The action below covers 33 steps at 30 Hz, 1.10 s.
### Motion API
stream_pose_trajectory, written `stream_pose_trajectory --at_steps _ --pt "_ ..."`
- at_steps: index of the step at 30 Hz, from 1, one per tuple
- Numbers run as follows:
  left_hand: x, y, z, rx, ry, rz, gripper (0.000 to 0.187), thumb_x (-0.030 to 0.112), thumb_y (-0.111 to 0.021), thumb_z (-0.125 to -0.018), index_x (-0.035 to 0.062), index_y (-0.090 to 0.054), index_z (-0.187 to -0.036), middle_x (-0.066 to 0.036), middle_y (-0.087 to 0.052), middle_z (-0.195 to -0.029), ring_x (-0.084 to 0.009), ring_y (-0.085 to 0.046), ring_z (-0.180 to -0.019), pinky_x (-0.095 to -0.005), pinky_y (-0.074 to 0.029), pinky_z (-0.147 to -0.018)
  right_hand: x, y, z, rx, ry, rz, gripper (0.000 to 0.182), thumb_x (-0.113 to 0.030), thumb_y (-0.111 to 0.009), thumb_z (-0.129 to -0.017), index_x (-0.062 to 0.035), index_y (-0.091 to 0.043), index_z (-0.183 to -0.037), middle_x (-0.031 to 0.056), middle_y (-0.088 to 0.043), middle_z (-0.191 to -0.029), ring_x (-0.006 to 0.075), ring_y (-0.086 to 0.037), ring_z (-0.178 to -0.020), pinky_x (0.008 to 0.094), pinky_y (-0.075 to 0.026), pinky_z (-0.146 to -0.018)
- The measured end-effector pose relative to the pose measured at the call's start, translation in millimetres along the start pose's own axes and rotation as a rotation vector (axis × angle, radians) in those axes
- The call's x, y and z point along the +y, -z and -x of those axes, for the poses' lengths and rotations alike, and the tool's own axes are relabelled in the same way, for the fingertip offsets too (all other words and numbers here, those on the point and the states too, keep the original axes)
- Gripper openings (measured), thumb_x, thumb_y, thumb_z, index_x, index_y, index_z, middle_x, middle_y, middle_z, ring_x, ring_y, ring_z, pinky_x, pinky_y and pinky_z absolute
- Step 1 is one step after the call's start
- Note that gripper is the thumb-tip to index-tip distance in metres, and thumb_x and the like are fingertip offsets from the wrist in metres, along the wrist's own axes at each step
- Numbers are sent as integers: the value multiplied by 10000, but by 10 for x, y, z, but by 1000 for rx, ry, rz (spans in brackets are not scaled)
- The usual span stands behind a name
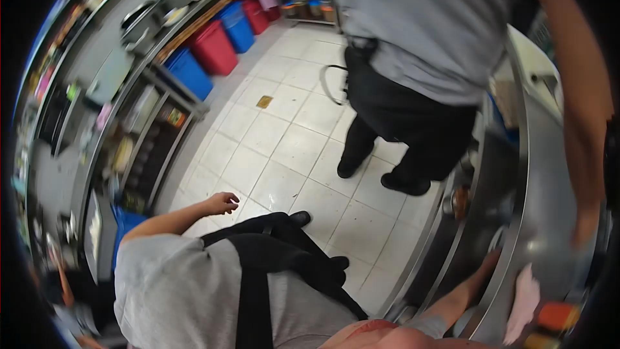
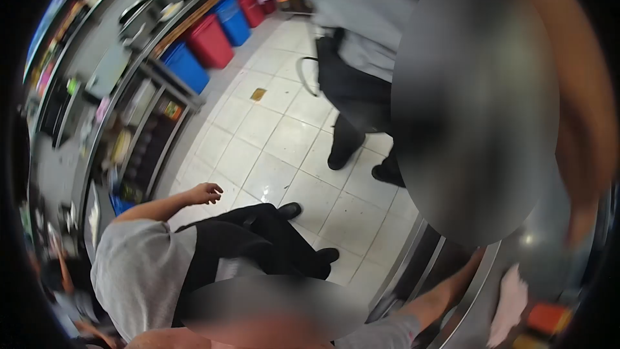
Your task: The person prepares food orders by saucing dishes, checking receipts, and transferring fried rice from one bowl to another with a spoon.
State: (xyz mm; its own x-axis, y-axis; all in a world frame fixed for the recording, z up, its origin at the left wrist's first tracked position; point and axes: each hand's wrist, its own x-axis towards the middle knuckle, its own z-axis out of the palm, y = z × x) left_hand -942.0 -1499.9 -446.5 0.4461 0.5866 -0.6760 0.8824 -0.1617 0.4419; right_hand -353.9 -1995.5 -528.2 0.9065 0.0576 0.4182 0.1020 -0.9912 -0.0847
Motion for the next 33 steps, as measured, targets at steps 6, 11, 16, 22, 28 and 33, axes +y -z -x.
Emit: stream_pose_trajectory --at_steps 6,11,16,22,28,33 --pt "57 -36 -75 -53 -136 -191 394 269 -536 -754 21 -497 -1058 -128 -621 -839 -224 -608 -745 -320 -467 -689 39 196 -190 34 64 81 305 -43 -406 -797 75 -472 -1070 249 -488 -1097 354 -462 -1037 369 -338 -900" --pt "314 164 -309 -24 -257 -21 427 275 -542 -762 14 -465 -1091 -133 -603 -900 -257 -586 -800 -317 -449 -738 204 146 402 -141 -62 5 268 -69 -389 -849 76 -491 -1050 268 -488 -1078 340 -485 -1007 367 -388 -858" --pt "153 770 -529 -60 -149 479 376 227 -527 -790 14 -461 -1093 -94 -585 -877 -159 -584 -741 -283 -476 -619 -1145 555 1581 -216 -120 -317 183 -114 -419 -850 65 -452 -841 259 -488 -783 423 -485 -783 459 -364 -648" --pt "-237 1817 -1435 -179 -90 852 355 270 -527 -824 59 -472 -1104 -56 -569 -907 -120 -563 -752 -265 -474 -618 -3684 66 2490 -655 419 -487 181 -144 -447 -825 32 -462 -859 221 -485 -755 412 -476 -731 418 -379 -619" --pt "348 3632 -1867 -272 -188 1269 709 525 -455 -792 161 -140 -1313 -152 -400 -1170 -282 -552 -881 -341 -493 -661 -7898 2113 1970 -711 1104 -1094 50 -21 -440 -790 15 -471 -804 203 -472 -741 384 -467 -697 408 -375 -610" --pt "185 5174 -2171 131 -299 1415 685 270 -468 -785 185 -52 -1322 -168 -329 -1214 -301 -545 -912 -381 -506 -664 -10203 2565 1678 -467 1819 -1110 105 -35 -531 -668 -11 -490 -762 124 -494 -722 292 -507 -729 383 -398 -687"
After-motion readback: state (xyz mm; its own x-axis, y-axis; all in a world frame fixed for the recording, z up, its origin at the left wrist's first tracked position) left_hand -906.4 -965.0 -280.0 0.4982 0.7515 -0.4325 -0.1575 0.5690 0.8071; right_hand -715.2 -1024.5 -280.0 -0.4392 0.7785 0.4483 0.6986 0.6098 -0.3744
